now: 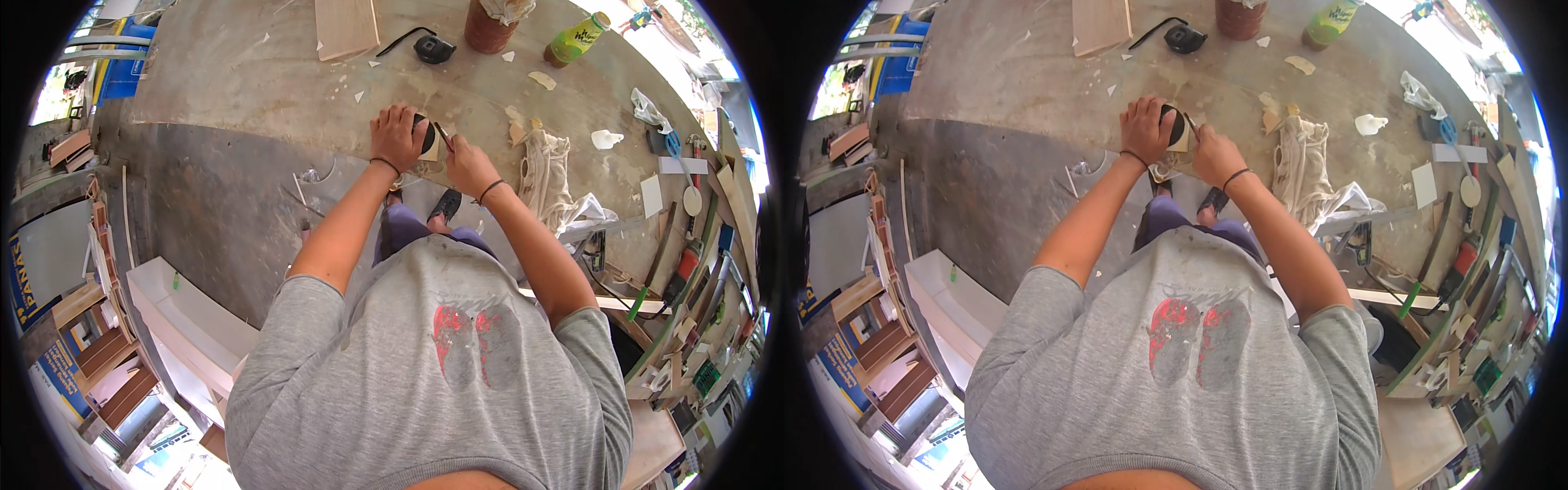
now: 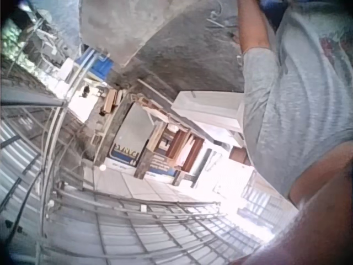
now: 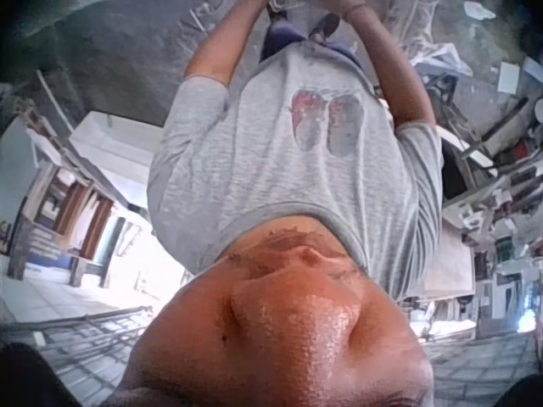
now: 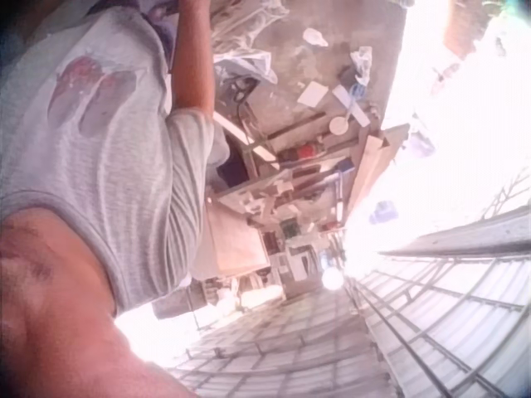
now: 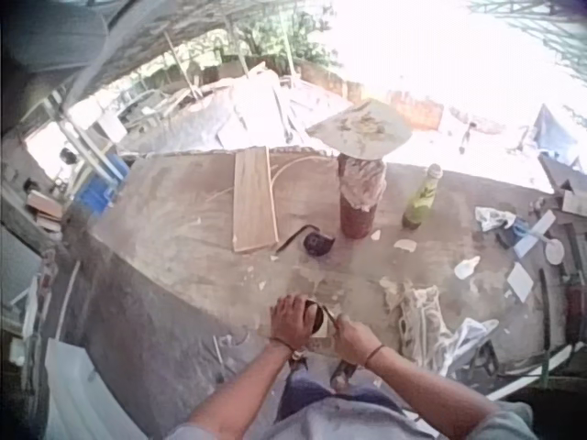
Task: The person applies adhesive from a bottle to a small piece of leather, presses the leather onto a wooden square base containing a circular component, and uses a blade to trim the excess leather from the edges of the base.
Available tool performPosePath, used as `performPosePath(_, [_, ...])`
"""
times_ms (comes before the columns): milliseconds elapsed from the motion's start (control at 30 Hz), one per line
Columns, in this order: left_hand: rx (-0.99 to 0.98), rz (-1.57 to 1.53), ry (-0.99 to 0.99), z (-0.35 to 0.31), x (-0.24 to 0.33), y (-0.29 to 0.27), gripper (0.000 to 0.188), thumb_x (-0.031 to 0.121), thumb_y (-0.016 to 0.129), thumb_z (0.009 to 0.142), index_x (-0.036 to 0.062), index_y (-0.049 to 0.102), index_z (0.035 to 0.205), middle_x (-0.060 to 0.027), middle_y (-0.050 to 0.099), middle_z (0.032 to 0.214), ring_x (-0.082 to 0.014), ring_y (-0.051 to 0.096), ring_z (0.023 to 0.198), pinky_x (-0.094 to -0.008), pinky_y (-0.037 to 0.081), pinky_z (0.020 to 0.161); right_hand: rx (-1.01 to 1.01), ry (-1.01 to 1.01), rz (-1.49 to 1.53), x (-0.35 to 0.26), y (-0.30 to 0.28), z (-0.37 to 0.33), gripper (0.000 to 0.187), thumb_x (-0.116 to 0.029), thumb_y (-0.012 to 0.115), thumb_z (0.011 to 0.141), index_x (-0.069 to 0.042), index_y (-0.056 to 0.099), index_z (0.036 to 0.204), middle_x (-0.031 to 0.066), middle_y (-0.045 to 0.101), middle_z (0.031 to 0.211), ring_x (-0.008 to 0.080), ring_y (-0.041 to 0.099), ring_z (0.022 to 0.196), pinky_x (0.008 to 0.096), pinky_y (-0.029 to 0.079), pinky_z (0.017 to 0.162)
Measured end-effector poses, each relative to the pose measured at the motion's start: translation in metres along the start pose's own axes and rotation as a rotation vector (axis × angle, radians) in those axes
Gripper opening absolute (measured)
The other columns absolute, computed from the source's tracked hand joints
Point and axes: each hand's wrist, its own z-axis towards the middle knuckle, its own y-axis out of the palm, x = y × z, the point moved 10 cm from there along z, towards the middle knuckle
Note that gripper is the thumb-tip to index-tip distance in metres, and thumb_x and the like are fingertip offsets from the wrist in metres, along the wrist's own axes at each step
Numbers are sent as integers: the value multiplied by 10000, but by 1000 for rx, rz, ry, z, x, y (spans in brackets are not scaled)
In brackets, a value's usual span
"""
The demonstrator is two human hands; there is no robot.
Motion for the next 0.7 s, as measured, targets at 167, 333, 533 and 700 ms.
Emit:
performPosePath(167, [52, 3, -22, -2, -2, 2, 305, 340, 493, 905, 88, 586, 1050, -104, 566, 1117, -312, 497, 1092, -466, 352, 900, -8, 3, -4, -6, -1, 1, 209, -155, 463, 878, 27, 491, 977, 323, 613, 829, 499, 584, 821, 564, 445, 753])
performPosePath(333, [-36, -1, 21, 4, -4, 4, 300, 346, 488, 905, 91, 577, 1035, -100, 554, 1116, -308, 491, 1077, -455, 348, 878, -40, 6, -34, -10, -3, 4, 217, -154, 454, 882, 29, 488, 993, 323, 612, 814, 500, 587, 800, 562, 449, 742])
performPosePath(533, [-90, 9, 21, 3, -5, 12, 300, 351, 451, 912, 86, 574, 980, -102, 528, 1092, -297, 475, 1044, -461, 326, 879, -155, 47, -70, -10, -2, 14, 241, -132, 440, 878, 44, 487, 1035, 337, 613, 848, 496, 594, 827, 546, 455, 757])
performPosePath(700, [-44, 63, 35, 4, -4, 13, 236, 299, 479, 885, 109, 569, 992, -91, 536, 1087, -296, 485, 1043, -465, 338, 845, -163, 57, -18, -8, 4, 11, 240, -124, 452, 885, 62, 458, 1036, 342, 604, 823, 505, 589, 803, 545, 445, 727])
